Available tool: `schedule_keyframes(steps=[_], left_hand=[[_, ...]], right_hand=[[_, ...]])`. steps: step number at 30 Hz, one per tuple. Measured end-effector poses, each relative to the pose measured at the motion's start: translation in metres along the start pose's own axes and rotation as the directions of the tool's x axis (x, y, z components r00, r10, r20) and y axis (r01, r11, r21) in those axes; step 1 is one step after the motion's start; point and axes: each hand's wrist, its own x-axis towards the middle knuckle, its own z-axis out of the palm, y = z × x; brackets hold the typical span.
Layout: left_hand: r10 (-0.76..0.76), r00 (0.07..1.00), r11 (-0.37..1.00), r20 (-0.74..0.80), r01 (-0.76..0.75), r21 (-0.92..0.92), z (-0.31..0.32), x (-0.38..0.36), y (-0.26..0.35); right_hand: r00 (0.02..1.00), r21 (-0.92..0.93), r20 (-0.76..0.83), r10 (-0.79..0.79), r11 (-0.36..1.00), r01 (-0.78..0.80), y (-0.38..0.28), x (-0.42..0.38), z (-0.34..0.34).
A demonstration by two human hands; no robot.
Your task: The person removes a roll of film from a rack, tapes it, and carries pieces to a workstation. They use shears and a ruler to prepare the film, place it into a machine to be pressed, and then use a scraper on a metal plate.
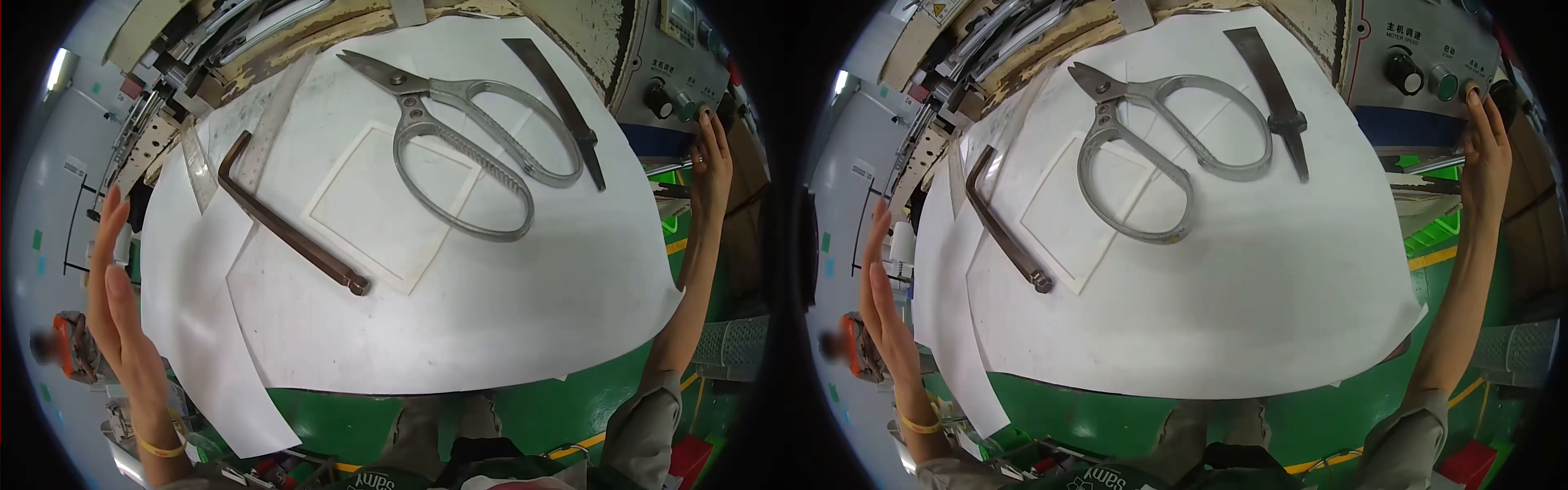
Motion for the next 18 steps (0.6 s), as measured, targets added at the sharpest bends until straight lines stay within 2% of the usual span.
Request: schedule_keyframes(steps=[3,6,13,18], left_hand=[[-0.141,0.989,0.989,-0.038,0.138,-0.057,0.005,-0.021,-0.007],[-0.196,0.981,0.979,-0.012,0.194,-0.067,0.010,-0.026,-0.009],[-0.222,0.974,0.968,0.052,0.226,-0.108,0.016,-0.016,-0.003],[-0.198,0.974,0.964,0.107,0.213,-0.157,0.022,-0.001,-0.005]], right_hand=[[0.999,-0.012,0.023,-0.022,1.000,0.022,0.004,0.004,-0.006],[1.000,0.011,0.021,-0.005,1.000,0.005,0.005,0.005,-0.005],[0.996,0.017,0.071,-0.047,0.999,0.046,0.009,0.011,-0.009],[0.998,0.060,0.059,-0.023,0.998,0.019,0.005,0.006,-0.006]])
